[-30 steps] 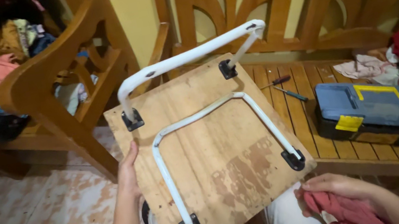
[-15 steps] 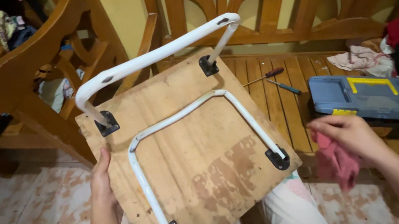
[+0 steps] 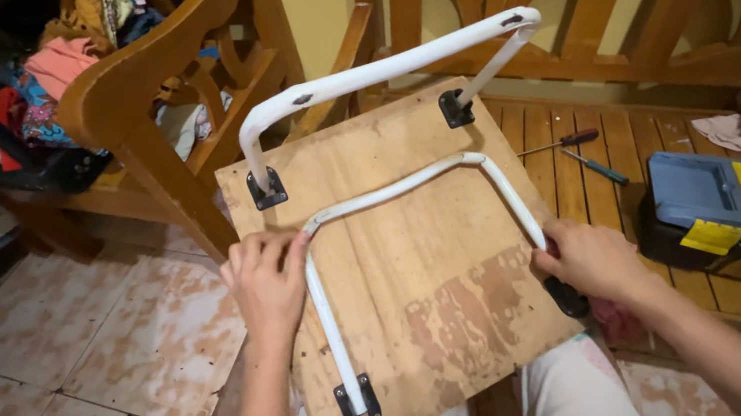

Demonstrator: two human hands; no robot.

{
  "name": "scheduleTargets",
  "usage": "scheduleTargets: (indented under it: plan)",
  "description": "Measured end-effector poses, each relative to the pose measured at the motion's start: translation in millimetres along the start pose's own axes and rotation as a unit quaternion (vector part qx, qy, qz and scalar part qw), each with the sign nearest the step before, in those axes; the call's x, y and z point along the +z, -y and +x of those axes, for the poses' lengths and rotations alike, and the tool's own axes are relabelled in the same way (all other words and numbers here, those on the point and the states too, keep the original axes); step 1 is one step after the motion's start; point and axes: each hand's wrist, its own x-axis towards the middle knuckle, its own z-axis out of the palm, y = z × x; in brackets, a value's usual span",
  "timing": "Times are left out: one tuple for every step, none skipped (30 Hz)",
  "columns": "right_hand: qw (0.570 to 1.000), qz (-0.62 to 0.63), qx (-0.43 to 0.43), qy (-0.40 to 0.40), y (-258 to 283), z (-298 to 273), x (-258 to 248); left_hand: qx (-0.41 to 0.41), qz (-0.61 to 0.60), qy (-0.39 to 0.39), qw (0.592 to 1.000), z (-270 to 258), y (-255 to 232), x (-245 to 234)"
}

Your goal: The person sits on the floor with a small wooden folding chair upside down on their lap. They wipe the metal frame and wooden seat with a pink cloth, then use a screwdriver to unscrew the black mounting brackets and remove the metal legs from the seat.

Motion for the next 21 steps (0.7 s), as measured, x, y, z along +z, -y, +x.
scheduleTargets:
  plan:
    - [0.998, -0.003, -0.032, -0.046, -3, -3, 6, -0.027, -0.006, 0.046, 0.999, -1, -4, 1]
    - [0.999, -0.010, -0.013, -0.047, -6, -6, 11, -0.011, -0.014, 0.039, 0.999, -4, -6, 3]
    - [0.999, -0.017, 0.006, -0.048, -9, -8, 17, 0.007, -0.022, 0.032, 0.999, -8, -8, 5]
    - [0.998, -0.024, 0.026, -0.050, -11, -10, 22, 0.025, -0.030, 0.025, 0.999, -12, -11, 9]
    - [0.997, -0.013, 0.023, -0.066, -14, -12, 27, 0.002, -0.049, 0.022, 0.999, -18, -13, 13]
    - [0.996, -0.003, 0.021, -0.082, -16, -15, 32, -0.020, -0.068, 0.019, 0.997, -24, -15, 19]
    - [0.995, 0.007, 0.019, -0.099, -19, -16, 35, -0.042, -0.087, 0.015, 0.995, -30, -17, 22]
    - [0.994, 0.034, 0.023, -0.098, -22, -17, 36, -0.045, -0.116, 0.011, 0.992, -34, -16, 22]
    - [0.993, 0.060, 0.028, -0.099, -26, -17, 35, -0.047, -0.147, 0.007, 0.988, -37, -15, 22]
    - [0.991, 0.086, 0.033, -0.099, -30, -16, 32, -0.048, -0.177, 0.003, 0.983, -38, -15, 21]
    - [0.983, 0.158, 0.063, -0.075, -34, -13, 27, -0.048, -0.209, 0.008, 0.977, -39, -14, 20]
    - [0.968, 0.229, 0.093, -0.051, -38, -10, 21, -0.048, -0.240, 0.013, 0.969, -40, -14, 19]
    - [0.946, 0.299, 0.123, -0.023, -40, -9, 15, -0.050, -0.270, 0.021, 0.961, -41, -13, 16]
    - [0.939, 0.313, 0.132, -0.062, -42, -8, 8, -0.040, -0.282, 0.023, 0.958, -42, -13, 14]
    - [0.929, 0.326, 0.141, -0.101, -43, -7, 1, -0.030, -0.294, 0.025, 0.955, -42, -12, 12]
    - [0.919, 0.339, 0.149, -0.139, -41, -6, -5, -0.021, -0.306, 0.027, 0.951, -42, -11, 10]
    - [0.926, 0.299, 0.112, -0.201, -36, -7, -10, -0.013, -0.317, 0.032, 0.948, -42, -11, 9]
    - [0.927, 0.258, 0.073, -0.262, -29, -9, -16, -0.006, -0.328, 0.038, 0.944, -42, -10, 8]
    - [0.922, 0.216, 0.032, -0.321, -18, -11, -22, 0.002, -0.338, 0.042, 0.940, -41, -8, 7]
    - [0.908, 0.260, 0.003, -0.329, -4, -12, -28, 0.010, -0.340, 0.043, 0.939, -40, -6, 7]
    - [0.891, 0.304, -0.024, -0.335, 11, -13, -33, 0.018, -0.340, 0.044, 0.939, -40, -4, 7]
